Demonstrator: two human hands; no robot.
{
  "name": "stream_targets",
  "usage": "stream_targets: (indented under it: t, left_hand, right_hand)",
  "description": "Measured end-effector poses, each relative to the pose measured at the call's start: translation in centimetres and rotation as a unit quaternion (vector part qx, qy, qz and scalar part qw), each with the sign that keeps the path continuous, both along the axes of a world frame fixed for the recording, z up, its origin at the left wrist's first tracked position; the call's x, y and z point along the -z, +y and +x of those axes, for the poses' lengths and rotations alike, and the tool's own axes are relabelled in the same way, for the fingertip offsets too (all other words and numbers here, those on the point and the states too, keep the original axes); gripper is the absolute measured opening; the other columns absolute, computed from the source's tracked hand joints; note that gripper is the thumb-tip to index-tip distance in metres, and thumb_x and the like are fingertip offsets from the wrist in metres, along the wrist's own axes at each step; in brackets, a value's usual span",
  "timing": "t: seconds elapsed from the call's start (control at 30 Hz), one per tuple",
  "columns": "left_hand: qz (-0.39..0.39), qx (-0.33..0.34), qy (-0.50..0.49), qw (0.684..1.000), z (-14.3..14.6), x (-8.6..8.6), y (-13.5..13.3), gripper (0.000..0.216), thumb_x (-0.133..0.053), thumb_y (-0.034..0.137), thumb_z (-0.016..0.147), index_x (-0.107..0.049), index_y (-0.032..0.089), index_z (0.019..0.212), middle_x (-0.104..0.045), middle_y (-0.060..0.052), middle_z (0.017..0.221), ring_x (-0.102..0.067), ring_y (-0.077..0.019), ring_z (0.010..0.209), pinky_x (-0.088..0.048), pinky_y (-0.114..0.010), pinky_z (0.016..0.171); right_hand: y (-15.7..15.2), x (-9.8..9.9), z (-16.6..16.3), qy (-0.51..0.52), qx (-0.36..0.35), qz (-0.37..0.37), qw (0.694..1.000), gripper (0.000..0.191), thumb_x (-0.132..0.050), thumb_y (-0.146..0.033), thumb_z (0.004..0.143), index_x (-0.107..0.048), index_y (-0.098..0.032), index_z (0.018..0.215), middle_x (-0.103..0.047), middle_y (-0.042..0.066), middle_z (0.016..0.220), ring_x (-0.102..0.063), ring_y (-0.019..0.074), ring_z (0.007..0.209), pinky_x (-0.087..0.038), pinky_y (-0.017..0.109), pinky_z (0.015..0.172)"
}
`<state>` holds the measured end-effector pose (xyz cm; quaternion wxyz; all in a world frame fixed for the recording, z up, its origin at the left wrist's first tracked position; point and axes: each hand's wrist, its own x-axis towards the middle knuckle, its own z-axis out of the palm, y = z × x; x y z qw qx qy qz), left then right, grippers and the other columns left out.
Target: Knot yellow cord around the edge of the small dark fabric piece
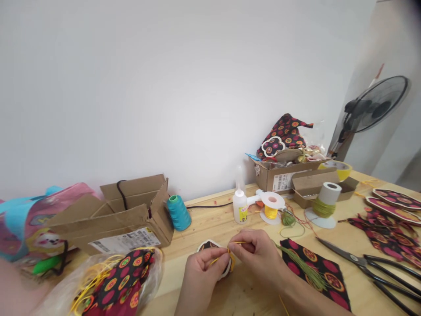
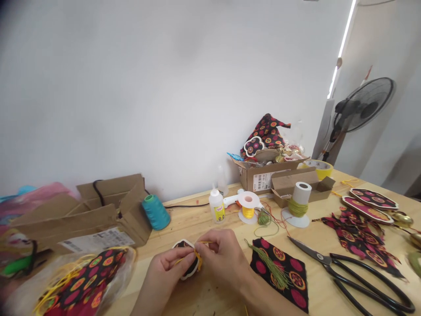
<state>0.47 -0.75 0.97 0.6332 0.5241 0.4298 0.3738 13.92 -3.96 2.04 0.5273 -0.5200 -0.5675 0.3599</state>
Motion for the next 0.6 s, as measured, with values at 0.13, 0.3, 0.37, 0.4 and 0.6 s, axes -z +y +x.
stream_targets:
  t: [0.13, 0.3, 0.37, 0.4, 0.6]
  left_hand:
    - [-0.006, 0.014, 0.015, 1.000, 0.15, -0.09, -0.22, 0.019, -0.068, 0.028, 0.054, -0.069, 0.011, 0.062, -0.062, 0.001, 0.046, -0.049, -0.0072, 0.042, -0.035, -0.016, 0.043]
    - [-0.014, -0.001, 0.020, 1.000, 0.14, -0.10, -0.26, 0.021, -0.067, 0.030, 0.054, -0.068, 0.012, 0.065, -0.060, 0.002, 0.045, -0.048, -0.0077, 0.042, -0.034, -0.017, 0.043]
    - [-0.008, -0.013, 0.035, 0.999, -0.01, -0.09, -0.18, 0.020, -0.067, 0.030, 0.054, -0.068, 0.012, 0.063, -0.060, 0.001, 0.046, -0.048, -0.0086, 0.043, -0.035, -0.018, 0.044]
    - [0.000, -0.017, 0.046, 0.999, -0.08, -0.11, -0.14, 0.019, -0.067, 0.029, 0.054, -0.068, 0.012, 0.063, -0.060, 0.001, 0.046, -0.049, -0.0090, 0.044, -0.035, -0.018, 0.044]
    - [0.034, -0.036, 0.068, 0.996, -0.22, -0.28, 0.10, 0.019, -0.065, 0.030, 0.057, -0.066, 0.012, 0.063, -0.056, 0.004, 0.042, -0.044, -0.0072, 0.040, -0.029, -0.016, 0.040]
  right_hand:
    - [-0.16, 0.23, 0.22, -0.092, 0.023, 0.031, 0.995, 0.018, -0.050, -0.022, 0.070, -0.065, -0.016, 0.062, -0.053, -0.001, 0.052, -0.043, 0.0097, 0.048, -0.030, 0.019, 0.043]
    - [0.10, 0.43, 0.49, -0.083, 0.040, 0.006, 0.996, 0.018, -0.050, -0.024, 0.070, -0.064, -0.016, 0.062, -0.052, -0.001, 0.053, -0.040, 0.0097, 0.047, -0.028, 0.020, 0.043]
    - [0.33, 0.36, 0.51, -0.004, 0.023, -0.040, 0.999, 0.017, -0.052, -0.025, 0.067, -0.062, -0.014, 0.060, -0.050, -0.002, 0.051, -0.039, 0.0084, 0.046, -0.027, 0.019, 0.042]
    - [0.42, 0.29, 0.52, 0.038, 0.011, -0.064, 0.997, 0.017, -0.054, -0.026, 0.066, -0.061, -0.013, 0.057, -0.047, -0.003, 0.048, -0.036, 0.0073, 0.044, -0.026, 0.018, 0.041]
    - [0.25, -0.04, 0.54, 0.285, -0.122, -0.217, 0.926, 0.022, -0.043, -0.028, 0.070, -0.059, -0.014, 0.064, -0.023, -0.011, 0.037, -0.010, 0.0041, 0.033, -0.005, 0.018, 0.032]
